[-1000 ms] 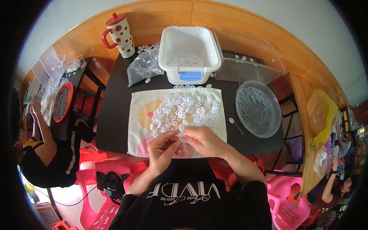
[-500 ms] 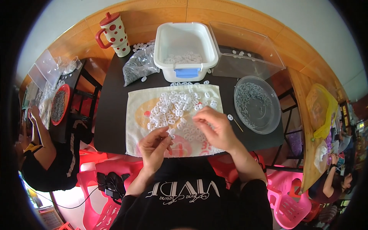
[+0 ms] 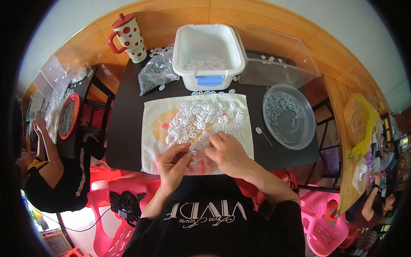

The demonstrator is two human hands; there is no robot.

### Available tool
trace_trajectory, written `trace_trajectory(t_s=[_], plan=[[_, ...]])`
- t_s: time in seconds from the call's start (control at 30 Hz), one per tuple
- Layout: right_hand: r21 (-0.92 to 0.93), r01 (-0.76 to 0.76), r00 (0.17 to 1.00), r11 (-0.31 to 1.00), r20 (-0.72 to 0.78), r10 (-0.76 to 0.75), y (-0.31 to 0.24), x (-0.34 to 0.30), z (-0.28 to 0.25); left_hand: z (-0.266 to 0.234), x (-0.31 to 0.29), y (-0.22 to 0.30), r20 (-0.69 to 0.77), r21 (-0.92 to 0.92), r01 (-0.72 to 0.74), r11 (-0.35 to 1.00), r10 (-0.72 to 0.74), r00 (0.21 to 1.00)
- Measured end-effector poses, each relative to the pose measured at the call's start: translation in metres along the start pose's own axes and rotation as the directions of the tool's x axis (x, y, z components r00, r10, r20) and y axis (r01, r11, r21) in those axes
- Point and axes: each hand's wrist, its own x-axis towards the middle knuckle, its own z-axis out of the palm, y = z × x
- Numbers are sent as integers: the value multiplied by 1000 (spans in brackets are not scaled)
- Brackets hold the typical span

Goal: Manually inserting small metal pins into plastic rings.

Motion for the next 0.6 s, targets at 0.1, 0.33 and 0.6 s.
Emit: trace_trajectory(t_s=[0.1, 0.33, 0.6], plan=[[-4, -83, 997, 997, 6, 83, -1, 1, -1, 1, -1, 1, 4, 13, 8, 1000, -8, 1000], [204, -60, 988, 977, -125, 87, 2, 2, -1, 3, -3, 4, 23, -7, 27, 1000, -27, 999], [928, -191, 864, 321, 4, 503, -10, 8, 5, 10, -2, 6, 65, -58, 16, 998, -12, 998]])
